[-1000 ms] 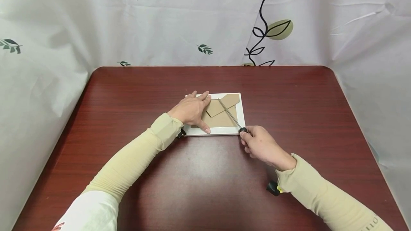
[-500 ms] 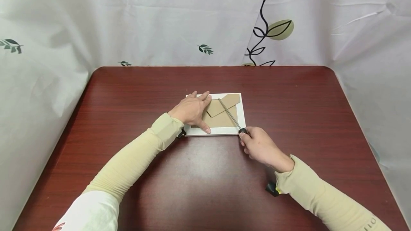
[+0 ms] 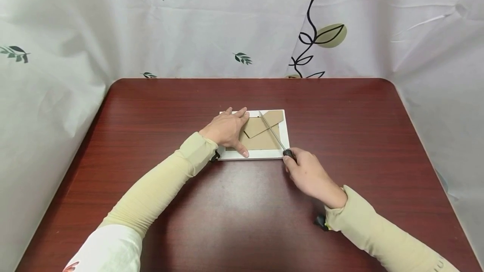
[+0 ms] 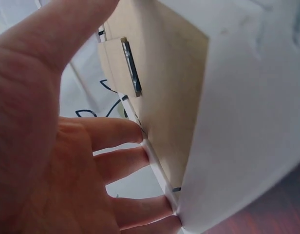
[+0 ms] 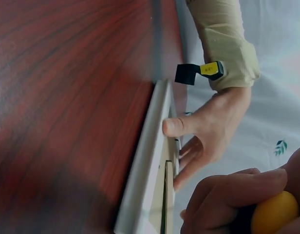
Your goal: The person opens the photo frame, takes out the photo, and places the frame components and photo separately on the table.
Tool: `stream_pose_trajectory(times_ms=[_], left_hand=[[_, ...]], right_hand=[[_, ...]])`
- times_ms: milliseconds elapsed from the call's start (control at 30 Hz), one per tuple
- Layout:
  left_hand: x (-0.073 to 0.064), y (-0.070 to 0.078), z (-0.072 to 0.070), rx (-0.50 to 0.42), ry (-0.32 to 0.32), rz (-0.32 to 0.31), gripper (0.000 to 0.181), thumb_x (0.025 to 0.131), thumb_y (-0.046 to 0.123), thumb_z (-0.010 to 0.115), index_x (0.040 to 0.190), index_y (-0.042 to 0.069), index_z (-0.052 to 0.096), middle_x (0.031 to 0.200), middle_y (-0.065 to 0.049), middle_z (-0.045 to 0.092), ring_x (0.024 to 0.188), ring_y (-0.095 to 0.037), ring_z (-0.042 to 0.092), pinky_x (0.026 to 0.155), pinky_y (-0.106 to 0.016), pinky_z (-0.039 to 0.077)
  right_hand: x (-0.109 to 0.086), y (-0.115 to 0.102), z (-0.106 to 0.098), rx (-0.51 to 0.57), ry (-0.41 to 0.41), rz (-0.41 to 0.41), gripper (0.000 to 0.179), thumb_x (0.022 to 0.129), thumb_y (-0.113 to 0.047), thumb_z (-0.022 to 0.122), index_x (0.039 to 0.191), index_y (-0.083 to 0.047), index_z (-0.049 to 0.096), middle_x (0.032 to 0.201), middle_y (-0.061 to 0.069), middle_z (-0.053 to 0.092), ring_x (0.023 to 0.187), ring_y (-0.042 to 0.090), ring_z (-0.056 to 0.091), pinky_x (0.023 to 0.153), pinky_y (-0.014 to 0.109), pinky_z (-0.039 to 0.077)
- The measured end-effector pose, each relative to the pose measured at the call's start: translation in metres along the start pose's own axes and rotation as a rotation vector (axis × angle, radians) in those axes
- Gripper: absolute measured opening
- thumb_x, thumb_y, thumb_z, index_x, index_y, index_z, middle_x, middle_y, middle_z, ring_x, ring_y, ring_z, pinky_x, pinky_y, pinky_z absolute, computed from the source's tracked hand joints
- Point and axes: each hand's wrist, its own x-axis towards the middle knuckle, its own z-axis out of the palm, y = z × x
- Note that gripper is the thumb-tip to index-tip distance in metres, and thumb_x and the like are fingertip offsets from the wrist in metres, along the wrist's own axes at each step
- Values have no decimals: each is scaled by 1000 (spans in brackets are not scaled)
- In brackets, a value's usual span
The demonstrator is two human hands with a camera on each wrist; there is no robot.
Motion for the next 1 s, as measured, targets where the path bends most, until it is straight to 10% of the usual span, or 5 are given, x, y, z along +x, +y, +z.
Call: stream_pose_trajectory(times_ms=[233,1000], left_hand=[[0,0,-1,2,2,-3,136,60,74,81,160,5,19,167,-13,13,146,-52,19,122,-53,15],[1,1,-1,11,-3,5,137,61,73,82,160,4,19,167,-13,13,146,-52,19,121,-54,16]], right_hand=[[-4,1,-4,-104,84,-1,29,105,-20,47,115,2,63,76,1,55,75,20,54,69,36,44],[-2,48,-27,-145,260,58,40,104,-15,46,131,15,45,109,31,60,91,39,60,77,48,46]])
